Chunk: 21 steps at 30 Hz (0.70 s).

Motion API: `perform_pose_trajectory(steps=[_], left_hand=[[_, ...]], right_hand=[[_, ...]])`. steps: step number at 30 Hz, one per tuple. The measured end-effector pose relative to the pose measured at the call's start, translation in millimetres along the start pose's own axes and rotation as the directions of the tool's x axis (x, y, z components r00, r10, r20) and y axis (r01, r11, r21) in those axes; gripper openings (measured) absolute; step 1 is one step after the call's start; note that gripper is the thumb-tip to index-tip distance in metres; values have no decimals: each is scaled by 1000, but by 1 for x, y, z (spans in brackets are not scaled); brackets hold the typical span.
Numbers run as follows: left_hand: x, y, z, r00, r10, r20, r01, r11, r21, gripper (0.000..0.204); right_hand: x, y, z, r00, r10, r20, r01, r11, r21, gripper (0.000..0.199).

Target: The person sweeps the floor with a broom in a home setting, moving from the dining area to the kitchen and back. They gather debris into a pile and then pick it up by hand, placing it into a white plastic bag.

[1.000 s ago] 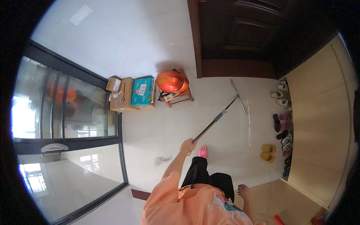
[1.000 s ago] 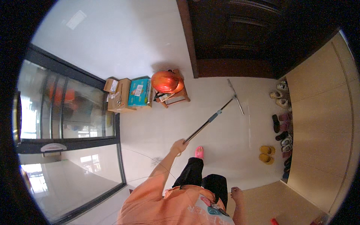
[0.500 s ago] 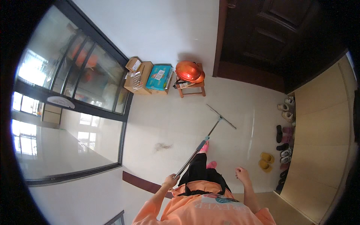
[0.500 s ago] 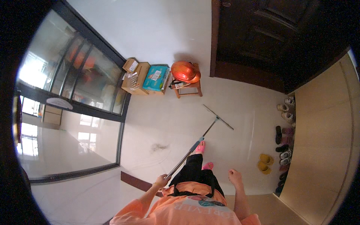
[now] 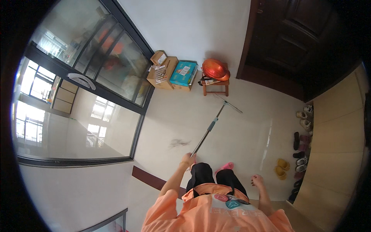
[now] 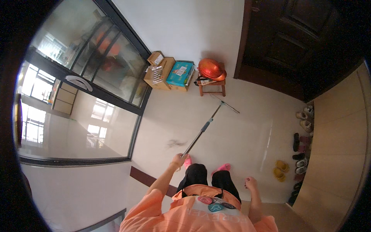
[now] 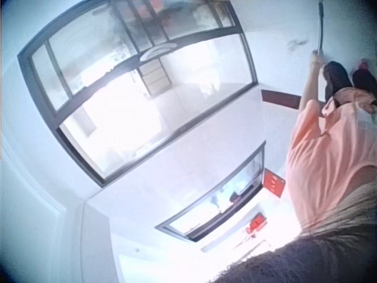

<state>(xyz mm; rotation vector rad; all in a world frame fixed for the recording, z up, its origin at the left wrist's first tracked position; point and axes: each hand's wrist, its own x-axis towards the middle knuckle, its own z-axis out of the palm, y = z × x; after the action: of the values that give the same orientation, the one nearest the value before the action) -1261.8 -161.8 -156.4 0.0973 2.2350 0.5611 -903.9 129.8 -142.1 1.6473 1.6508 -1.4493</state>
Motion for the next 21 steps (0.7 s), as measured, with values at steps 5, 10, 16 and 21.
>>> perform_pose_trajectory(steps=[5,10,16,21], left_hand=[[34,-6,-42,998,8,58,-7,1000,-8,46],[19,-159,-106,998,14,64,-13,1000,-14,38],[-75,-328,-225,999,-49,15,48,995,85,37],[-139,-357,-332,997,-60,-53,72,966,250,37]], right_hand=[[-13,-9,27,993,-42,-111,45,999,18,22],[-8,-16,114,984,-141,-111,117,973,-200,25],[-44,-76,283,984,-177,-17,175,982,-77,25],[-70,-119,372,936,-340,92,350,928,-130,25]])
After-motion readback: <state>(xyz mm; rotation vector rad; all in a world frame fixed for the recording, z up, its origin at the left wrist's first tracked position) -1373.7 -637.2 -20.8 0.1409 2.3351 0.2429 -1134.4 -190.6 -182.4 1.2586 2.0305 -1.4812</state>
